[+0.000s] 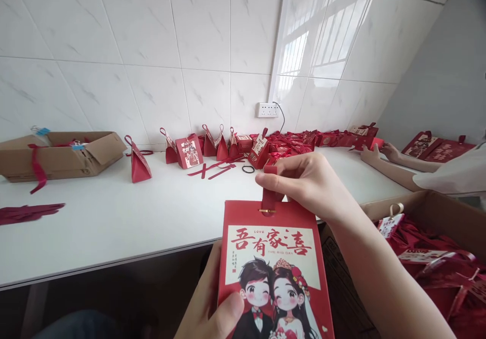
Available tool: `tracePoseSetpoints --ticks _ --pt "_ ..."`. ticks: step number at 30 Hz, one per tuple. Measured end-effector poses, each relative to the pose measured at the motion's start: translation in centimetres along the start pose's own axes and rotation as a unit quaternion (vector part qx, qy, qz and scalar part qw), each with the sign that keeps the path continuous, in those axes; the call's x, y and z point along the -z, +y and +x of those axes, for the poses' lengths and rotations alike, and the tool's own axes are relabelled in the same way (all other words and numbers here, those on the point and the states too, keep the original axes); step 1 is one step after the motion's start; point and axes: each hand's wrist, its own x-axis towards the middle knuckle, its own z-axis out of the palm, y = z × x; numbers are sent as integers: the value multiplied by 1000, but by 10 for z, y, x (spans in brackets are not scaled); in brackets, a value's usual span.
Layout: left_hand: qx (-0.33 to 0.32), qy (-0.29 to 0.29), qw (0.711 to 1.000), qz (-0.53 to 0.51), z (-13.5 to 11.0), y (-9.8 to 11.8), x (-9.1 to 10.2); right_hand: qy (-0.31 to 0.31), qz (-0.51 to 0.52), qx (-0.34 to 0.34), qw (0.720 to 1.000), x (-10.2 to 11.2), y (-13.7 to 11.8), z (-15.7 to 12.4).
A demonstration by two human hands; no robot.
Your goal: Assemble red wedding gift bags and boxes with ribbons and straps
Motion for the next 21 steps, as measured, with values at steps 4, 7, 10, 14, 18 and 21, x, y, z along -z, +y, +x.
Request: tracePoseSetpoints --ticks 4,7,10,14,18,21 --pt "-7 1 1000 -1 -2 1 -3 -15 0 8 1000 3 -5 -2" --pt "5 1 1000 -5 -2 -1 -3 -6 -12 15 1000 5 -4 -2" --pt "20 -15 999 -19 0 -4 -2 0 -23 12 1000 7 -2 -2" --pt "28 -18 999 -8 1 -6 -4 0 -33 7 999 11 -2 -4" --pt "28 -10 1000 3 0 -5 -5 -11 -46 12 999 13 -4 -5" --pt "35 -4 999 3 -1 -6 -4 -14 -48 15 999 14 -3 -4"
